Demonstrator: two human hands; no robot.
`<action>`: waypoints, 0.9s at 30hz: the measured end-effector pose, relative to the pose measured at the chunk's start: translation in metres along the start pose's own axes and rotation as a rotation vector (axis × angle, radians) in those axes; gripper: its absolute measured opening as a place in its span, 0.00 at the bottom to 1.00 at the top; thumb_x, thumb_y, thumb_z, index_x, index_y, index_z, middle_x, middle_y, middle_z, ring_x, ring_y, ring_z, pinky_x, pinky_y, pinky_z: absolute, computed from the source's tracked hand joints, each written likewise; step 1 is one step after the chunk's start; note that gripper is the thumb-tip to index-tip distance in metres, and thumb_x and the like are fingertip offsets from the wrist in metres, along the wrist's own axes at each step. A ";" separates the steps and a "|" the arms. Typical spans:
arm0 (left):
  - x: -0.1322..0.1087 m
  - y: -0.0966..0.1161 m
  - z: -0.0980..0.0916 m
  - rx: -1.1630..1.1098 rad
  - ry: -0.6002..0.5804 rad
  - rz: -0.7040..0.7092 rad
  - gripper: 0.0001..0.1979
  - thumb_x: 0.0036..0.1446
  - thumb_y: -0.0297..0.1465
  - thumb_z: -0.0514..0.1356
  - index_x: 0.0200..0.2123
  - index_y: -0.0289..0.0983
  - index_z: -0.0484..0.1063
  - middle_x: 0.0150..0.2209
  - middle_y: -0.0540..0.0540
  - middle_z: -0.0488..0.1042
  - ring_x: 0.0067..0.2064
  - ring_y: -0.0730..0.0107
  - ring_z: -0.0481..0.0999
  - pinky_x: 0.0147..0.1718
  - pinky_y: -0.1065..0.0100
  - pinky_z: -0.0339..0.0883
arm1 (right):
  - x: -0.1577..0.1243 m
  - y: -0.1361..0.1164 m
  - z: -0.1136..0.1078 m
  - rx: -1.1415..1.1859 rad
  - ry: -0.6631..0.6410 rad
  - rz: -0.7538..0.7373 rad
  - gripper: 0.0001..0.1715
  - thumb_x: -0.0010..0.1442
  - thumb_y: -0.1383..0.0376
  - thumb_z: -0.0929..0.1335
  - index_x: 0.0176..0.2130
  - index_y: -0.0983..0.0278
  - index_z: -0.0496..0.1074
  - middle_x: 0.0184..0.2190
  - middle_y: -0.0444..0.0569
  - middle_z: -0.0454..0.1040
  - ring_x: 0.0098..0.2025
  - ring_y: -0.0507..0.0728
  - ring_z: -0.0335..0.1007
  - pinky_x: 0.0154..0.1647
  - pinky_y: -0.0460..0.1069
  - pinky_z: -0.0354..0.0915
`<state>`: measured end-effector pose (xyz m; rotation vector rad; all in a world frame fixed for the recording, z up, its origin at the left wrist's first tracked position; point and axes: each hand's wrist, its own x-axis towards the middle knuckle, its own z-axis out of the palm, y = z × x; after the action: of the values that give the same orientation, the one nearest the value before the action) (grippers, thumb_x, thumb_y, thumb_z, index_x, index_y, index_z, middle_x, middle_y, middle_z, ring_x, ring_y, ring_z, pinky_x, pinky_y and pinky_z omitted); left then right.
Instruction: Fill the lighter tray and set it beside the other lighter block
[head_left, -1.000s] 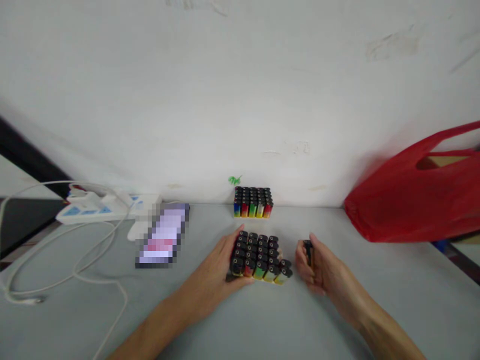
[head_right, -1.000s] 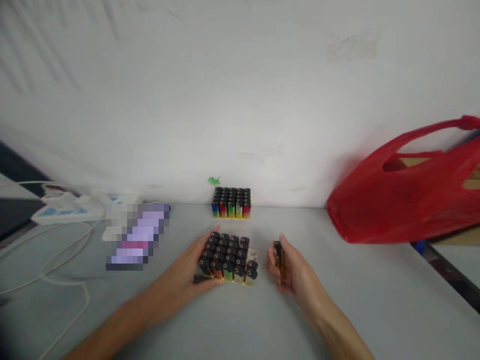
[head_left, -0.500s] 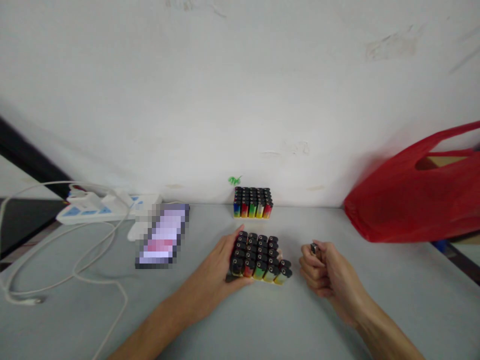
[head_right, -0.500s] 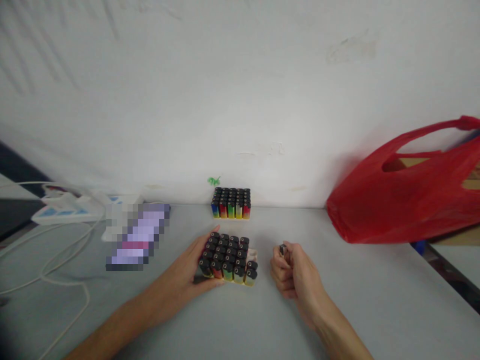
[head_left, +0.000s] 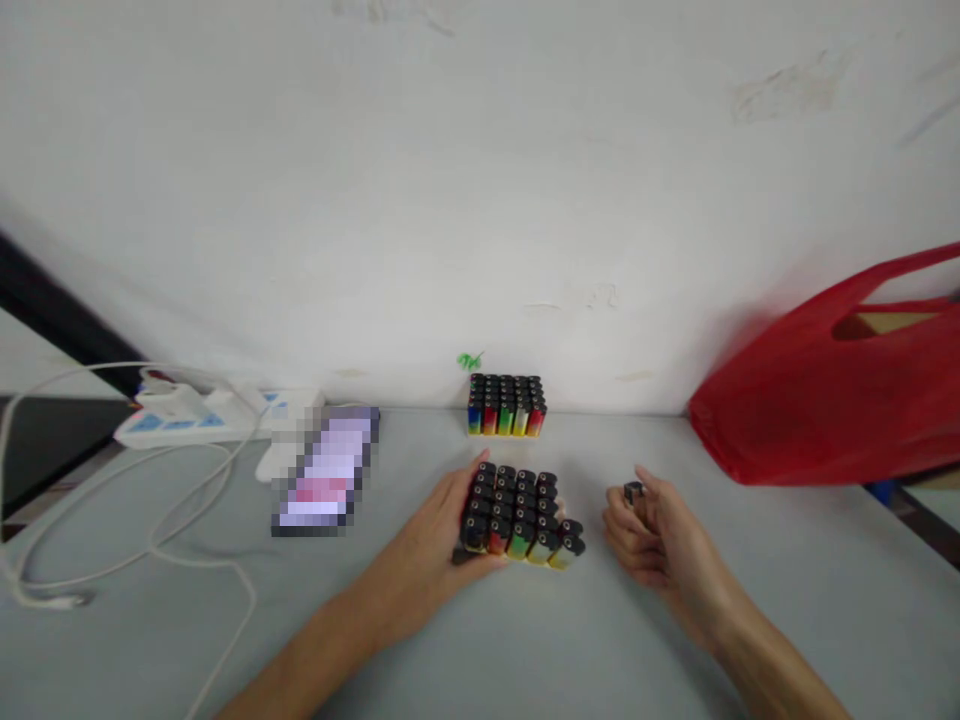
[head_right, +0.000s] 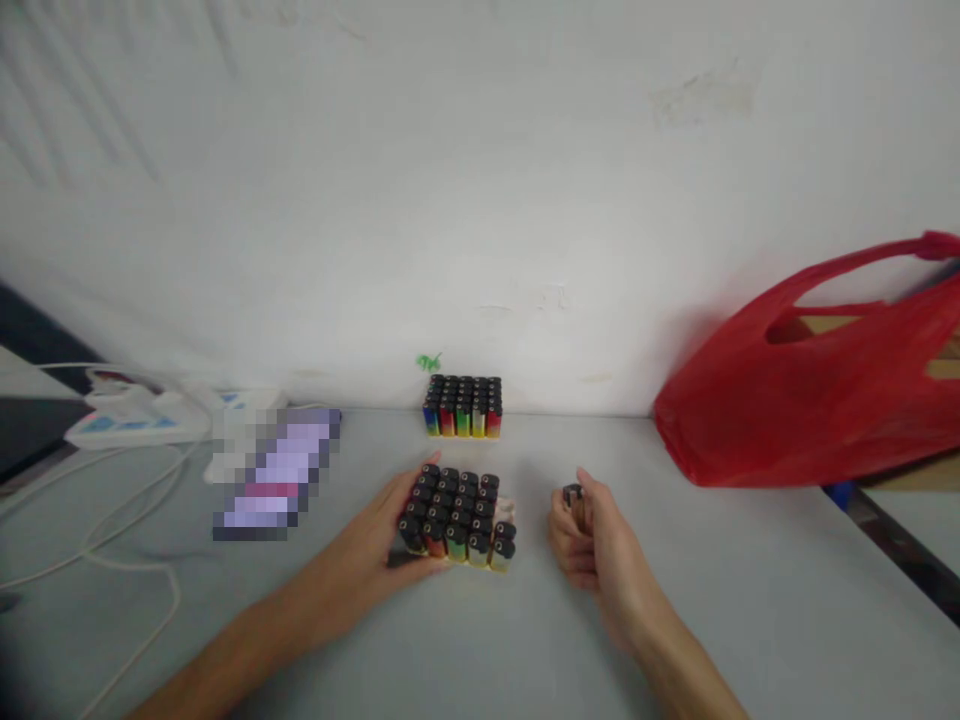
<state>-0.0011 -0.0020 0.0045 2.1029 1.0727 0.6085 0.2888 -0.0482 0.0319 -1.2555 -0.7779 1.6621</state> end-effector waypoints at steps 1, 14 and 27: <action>0.000 0.000 0.000 -0.002 0.000 0.004 0.51 0.66 0.37 0.72 0.81 0.50 0.43 0.79 0.40 0.59 0.78 0.46 0.60 0.78 0.41 0.53 | 0.000 0.000 0.001 -0.008 -0.006 0.007 0.39 0.59 0.33 0.69 0.23 0.58 0.52 0.20 0.34 0.41 0.22 0.48 0.28 0.19 0.46 0.31; 0.000 0.003 -0.001 -0.002 0.000 -0.011 0.51 0.67 0.37 0.71 0.81 0.49 0.44 0.78 0.38 0.59 0.78 0.45 0.60 0.78 0.40 0.52 | -0.003 -0.002 0.004 -0.009 -0.028 0.012 0.38 0.58 0.33 0.70 0.24 0.58 0.54 0.21 0.33 0.41 0.22 0.49 0.29 0.19 0.47 0.32; -0.001 0.004 -0.002 0.011 -0.014 -0.013 0.51 0.68 0.37 0.71 0.81 0.50 0.41 0.79 0.39 0.57 0.79 0.45 0.59 0.78 0.39 0.52 | -0.004 0.002 0.003 0.040 0.127 -0.050 0.25 0.65 0.48 0.66 0.26 0.57 0.52 0.22 0.34 0.39 0.24 0.51 0.28 0.20 0.47 0.31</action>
<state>-0.0007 -0.0038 0.0088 2.1045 1.0839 0.5822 0.2859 -0.0528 0.0332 -1.2907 -0.6901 1.5347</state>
